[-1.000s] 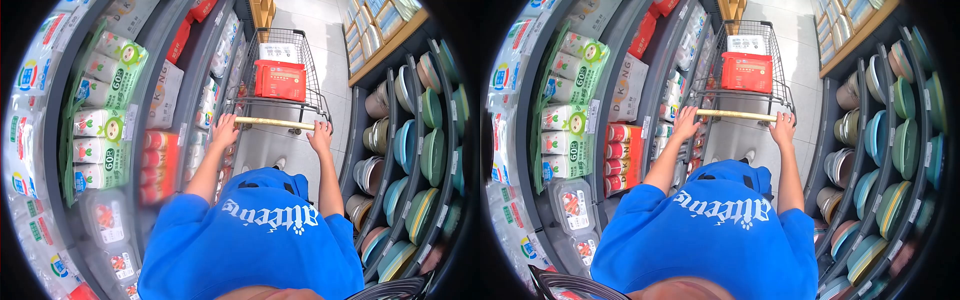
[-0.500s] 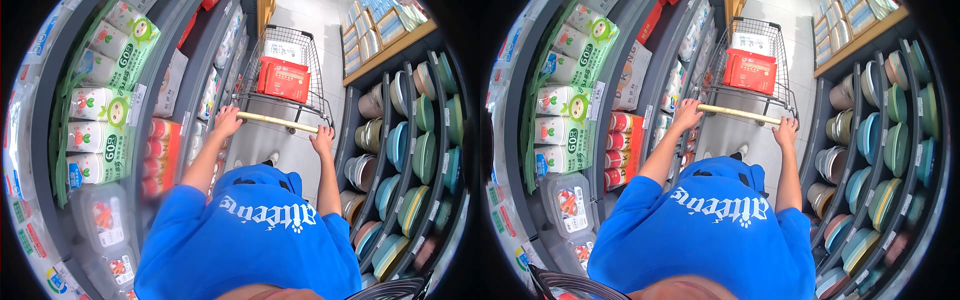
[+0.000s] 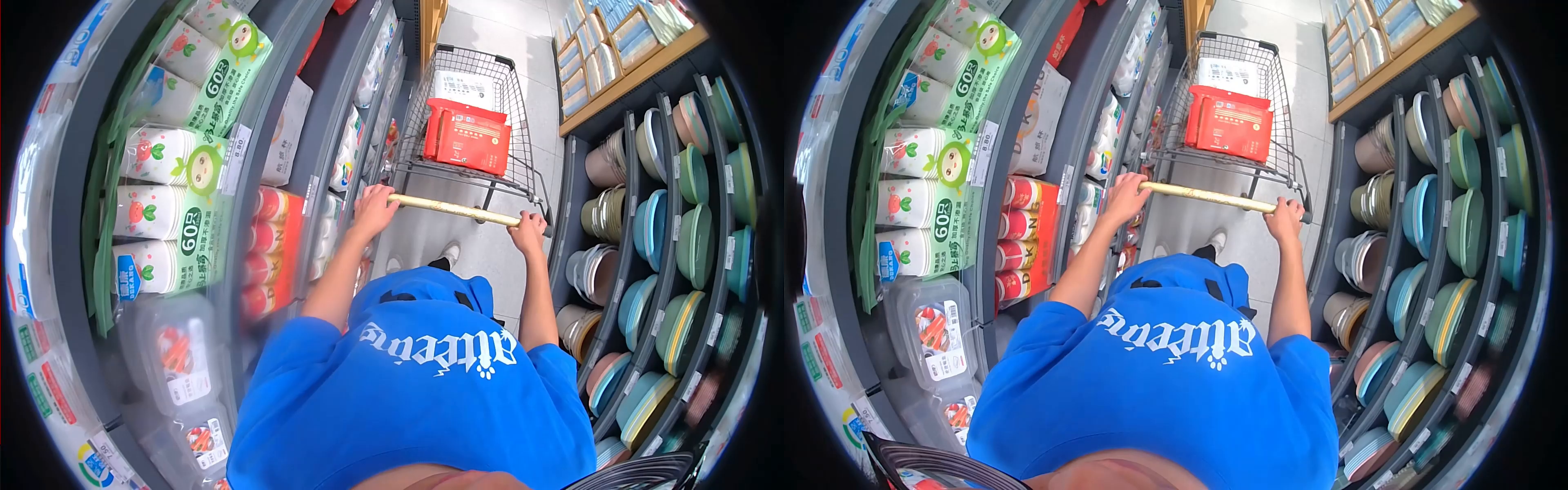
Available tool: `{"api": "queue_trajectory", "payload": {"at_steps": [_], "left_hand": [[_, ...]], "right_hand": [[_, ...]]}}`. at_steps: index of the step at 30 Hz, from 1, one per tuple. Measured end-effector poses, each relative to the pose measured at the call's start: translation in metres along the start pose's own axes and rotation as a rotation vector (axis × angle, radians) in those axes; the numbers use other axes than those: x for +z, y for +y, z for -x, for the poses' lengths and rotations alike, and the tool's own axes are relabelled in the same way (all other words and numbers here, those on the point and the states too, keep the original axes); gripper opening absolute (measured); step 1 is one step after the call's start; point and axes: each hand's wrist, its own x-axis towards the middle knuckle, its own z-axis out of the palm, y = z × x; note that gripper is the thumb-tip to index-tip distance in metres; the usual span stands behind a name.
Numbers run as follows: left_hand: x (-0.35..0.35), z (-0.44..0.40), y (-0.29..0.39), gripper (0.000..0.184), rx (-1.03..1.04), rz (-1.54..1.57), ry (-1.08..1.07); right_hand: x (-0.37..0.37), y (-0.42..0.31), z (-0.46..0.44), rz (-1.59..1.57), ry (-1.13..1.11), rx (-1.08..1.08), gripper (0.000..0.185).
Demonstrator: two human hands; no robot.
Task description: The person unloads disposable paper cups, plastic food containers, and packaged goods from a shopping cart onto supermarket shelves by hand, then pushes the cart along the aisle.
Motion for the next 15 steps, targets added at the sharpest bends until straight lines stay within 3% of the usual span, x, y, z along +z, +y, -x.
{"api": "queue_trajectory", "payload": {"at_steps": [7, 15], "left_hand": [[-0.008, 0.011, -0.003, 0.026, -0.044, 0.033, -0.023], [-0.006, 0.047, -0.008, 0.028, -0.009, -0.013, 0.008]], "right_hand": [[0.007, 0.004, 0.013, 0.015, -0.041, 0.019, 0.053], [0.022, 0.009, 0.032, 0.035, -0.080, 0.035, 0.040]]}}
